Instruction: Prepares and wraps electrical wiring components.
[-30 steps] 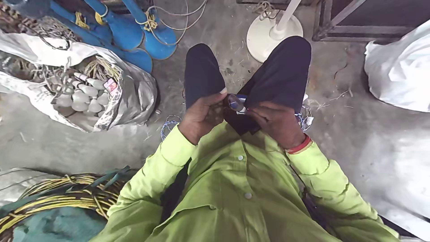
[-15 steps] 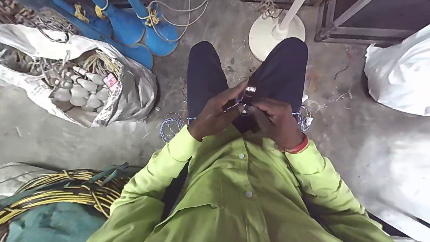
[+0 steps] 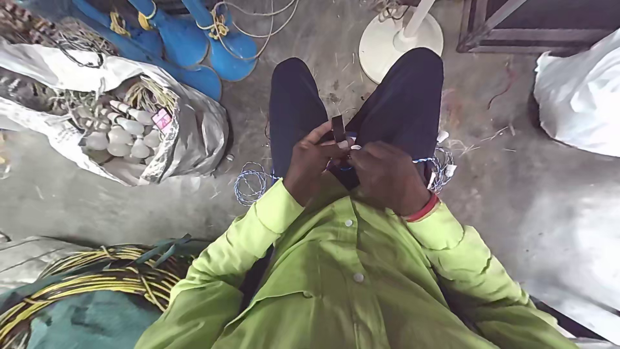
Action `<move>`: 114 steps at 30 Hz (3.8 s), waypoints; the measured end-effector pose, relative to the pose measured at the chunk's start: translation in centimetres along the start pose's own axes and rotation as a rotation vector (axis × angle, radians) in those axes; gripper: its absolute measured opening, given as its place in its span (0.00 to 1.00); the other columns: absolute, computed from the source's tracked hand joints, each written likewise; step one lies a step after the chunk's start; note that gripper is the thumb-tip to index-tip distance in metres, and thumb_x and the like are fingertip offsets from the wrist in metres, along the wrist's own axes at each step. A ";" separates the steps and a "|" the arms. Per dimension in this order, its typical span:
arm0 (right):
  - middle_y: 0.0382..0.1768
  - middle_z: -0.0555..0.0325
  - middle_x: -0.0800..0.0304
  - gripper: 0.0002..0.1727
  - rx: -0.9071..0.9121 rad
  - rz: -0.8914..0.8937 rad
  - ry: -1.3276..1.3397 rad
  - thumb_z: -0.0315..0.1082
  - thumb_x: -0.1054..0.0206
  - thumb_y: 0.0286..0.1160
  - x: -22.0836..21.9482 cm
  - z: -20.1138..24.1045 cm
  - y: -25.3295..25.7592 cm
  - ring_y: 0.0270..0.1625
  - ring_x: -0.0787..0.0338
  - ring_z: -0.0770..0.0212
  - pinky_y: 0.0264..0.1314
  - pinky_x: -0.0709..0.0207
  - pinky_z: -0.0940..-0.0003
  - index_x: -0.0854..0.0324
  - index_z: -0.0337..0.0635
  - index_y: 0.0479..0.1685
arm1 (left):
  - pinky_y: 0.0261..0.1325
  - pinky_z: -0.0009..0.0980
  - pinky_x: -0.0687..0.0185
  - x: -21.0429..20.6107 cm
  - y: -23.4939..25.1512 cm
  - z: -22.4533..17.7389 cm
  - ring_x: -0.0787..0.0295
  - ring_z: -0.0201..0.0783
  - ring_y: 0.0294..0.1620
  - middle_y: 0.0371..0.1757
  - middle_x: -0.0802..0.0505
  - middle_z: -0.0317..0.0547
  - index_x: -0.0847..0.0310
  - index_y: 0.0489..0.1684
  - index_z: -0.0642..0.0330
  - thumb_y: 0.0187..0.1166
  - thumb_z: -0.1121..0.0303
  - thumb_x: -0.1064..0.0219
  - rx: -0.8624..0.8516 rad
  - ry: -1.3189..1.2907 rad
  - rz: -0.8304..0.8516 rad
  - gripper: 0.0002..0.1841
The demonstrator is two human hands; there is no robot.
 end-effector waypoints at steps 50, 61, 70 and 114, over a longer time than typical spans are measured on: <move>0.37 0.61 0.12 0.12 -0.430 0.103 0.511 0.38 0.38 0.84 -0.3 -3.9 -0.6 0.34 0.17 0.72 0.36 0.22 0.72 0.11 0.43 0.48 | 0.36 0.28 0.13 -1.6 -3.8 -3.9 0.13 0.34 0.35 0.44 0.11 0.48 0.22 0.56 0.63 0.71 0.82 0.30 -0.565 0.788 0.319 0.16; 0.32 0.62 0.12 0.10 -0.547 0.117 0.706 0.34 0.37 0.86 -0.5 -4.8 -0.5 0.31 0.17 0.73 0.36 0.21 0.74 0.12 0.40 0.49 | 0.55 0.40 0.10 -4.1 -5.6 -4.1 0.09 0.50 0.51 0.48 0.09 0.57 0.09 0.56 0.62 0.76 0.75 0.29 -1.172 1.291 0.150 0.12; 0.47 0.57 0.06 0.09 -0.202 -0.089 0.414 0.34 0.29 0.77 2.3 -3.4 -0.5 0.47 0.08 0.69 0.51 0.14 0.75 0.05 0.42 0.47 | 0.56 0.30 0.11 -2.1 -4.8 -4.8 0.08 0.36 0.50 0.50 0.07 0.55 0.10 0.46 0.73 0.79 0.80 0.37 -1.052 0.796 0.144 0.10; 0.34 0.74 0.08 0.16 -0.601 -0.398 0.880 0.20 0.48 0.80 0.0 -6.5 -0.4 0.32 0.10 0.77 0.36 0.13 0.78 0.17 0.34 0.57 | 0.29 0.33 0.29 -3.8 -1.9 -1.8 0.25 0.31 0.21 0.18 0.16 0.42 0.12 0.22 0.68 0.78 0.60 0.25 -0.444 0.468 0.287 0.19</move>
Point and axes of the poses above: each hand's wrist, its own y-axis towards the middle knuckle, its own x-axis out of the back of the hand, z = x × y, the point moved 9 cm from there along y, towards the middle knuckle
